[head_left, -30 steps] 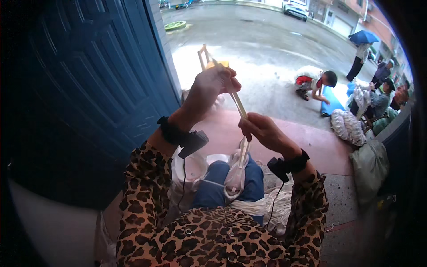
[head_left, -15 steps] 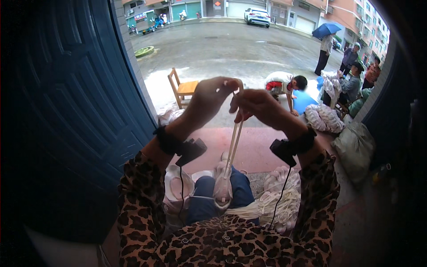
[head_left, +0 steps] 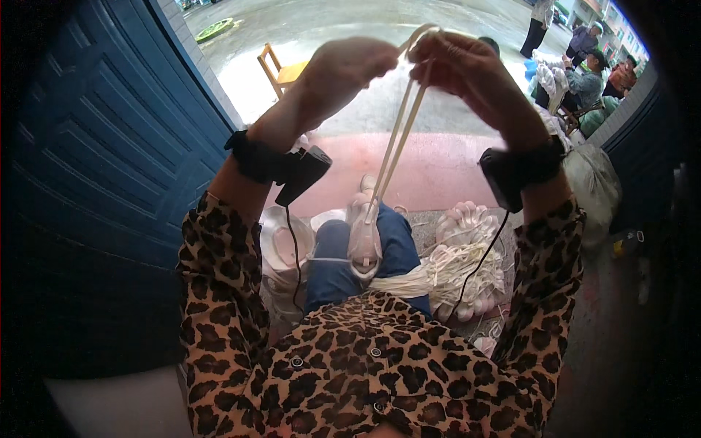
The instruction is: Lacing and assembling shoe components in a manufacturing setting.
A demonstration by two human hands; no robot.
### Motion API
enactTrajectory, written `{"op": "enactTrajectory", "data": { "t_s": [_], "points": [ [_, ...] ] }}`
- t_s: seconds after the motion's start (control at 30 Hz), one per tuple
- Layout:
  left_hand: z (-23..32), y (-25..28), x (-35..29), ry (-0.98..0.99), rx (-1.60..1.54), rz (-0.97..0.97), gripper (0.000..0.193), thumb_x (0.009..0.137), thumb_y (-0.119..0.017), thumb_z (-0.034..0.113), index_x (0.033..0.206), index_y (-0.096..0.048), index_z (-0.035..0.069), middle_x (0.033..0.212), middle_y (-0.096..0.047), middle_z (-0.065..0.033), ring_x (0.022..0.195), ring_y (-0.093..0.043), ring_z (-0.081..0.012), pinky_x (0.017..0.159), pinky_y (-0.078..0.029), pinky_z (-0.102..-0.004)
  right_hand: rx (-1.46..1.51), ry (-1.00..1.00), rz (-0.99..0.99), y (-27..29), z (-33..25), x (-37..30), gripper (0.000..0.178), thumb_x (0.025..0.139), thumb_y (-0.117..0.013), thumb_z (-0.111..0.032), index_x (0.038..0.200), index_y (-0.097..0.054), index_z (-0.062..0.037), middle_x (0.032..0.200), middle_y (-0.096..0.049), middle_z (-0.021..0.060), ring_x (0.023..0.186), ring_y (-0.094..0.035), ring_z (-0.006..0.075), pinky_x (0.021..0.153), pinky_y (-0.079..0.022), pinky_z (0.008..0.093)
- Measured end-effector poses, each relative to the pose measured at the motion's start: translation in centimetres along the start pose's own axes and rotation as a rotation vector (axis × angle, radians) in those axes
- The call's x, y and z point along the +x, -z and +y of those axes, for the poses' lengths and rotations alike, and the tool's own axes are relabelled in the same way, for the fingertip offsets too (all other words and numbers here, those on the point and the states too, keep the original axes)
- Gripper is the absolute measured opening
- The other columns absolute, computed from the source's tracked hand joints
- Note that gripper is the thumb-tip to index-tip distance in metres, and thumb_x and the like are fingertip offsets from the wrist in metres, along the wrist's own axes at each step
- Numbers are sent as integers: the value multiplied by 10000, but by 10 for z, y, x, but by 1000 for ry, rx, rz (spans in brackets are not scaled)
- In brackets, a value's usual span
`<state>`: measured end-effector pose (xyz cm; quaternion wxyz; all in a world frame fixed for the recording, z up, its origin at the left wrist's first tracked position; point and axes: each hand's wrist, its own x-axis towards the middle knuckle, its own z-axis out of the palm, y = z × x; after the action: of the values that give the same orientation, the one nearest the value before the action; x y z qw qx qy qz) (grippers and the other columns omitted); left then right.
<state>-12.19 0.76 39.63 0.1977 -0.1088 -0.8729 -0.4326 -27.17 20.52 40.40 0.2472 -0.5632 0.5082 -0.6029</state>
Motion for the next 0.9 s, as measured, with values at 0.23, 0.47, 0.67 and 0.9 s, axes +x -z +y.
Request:
{"op": "enactTrajectory", "data": {
  "t_s": [0.23, 0.47, 0.67, 0.9],
  "points": [
    [-85, -77, -52, 334, -135, -363, 300, 972, -606, 171, 1218, -653, 5, 1097, -710, -139, 967, -661, -196, 920, -505, -327, 94, -182, 61, -16, -10, -12, 325, 948, -644, -316, 1103, -675, -33, 1011, -696, 102, 900, -686, 216, 864, -555, 388],
    [-43, -65, -24, 256, -29, -273, 279, 974, -621, 252, 1056, -703, -2, 874, -704, -86, 785, -654, -140, 755, -545, -300, -88, -131, 112, -6, -17, -15, 372, 983, -583, -362, 1123, -664, -27, 901, -693, 46, 801, -687, 141, 791, -578, 312],
    [-7, -26, -22, 105, -410, -111, 293, 1014, -562, 270, 1066, -638, -8, 714, -567, 6, 646, -553, -83, 628, -493, -253, 118, -114, 117, -5, -14, -9, 331, 997, -573, -335, 1085, -646, -25, 802, -640, 32, 718, -658, 113, 727, -572, 291],
    [22, 11, -19, 121, -577, 85, 265, 1043, -493, 259, 1065, -588, 13, 665, -453, 26, 569, -422, -74, 542, -425, -250, 60, -166, 254, -19, -21, -8, 357, 981, -606, -302, 1168, -610, 2, 926, -667, 86, 693, -659, 128, 722, -589, 312]
  ]
}}
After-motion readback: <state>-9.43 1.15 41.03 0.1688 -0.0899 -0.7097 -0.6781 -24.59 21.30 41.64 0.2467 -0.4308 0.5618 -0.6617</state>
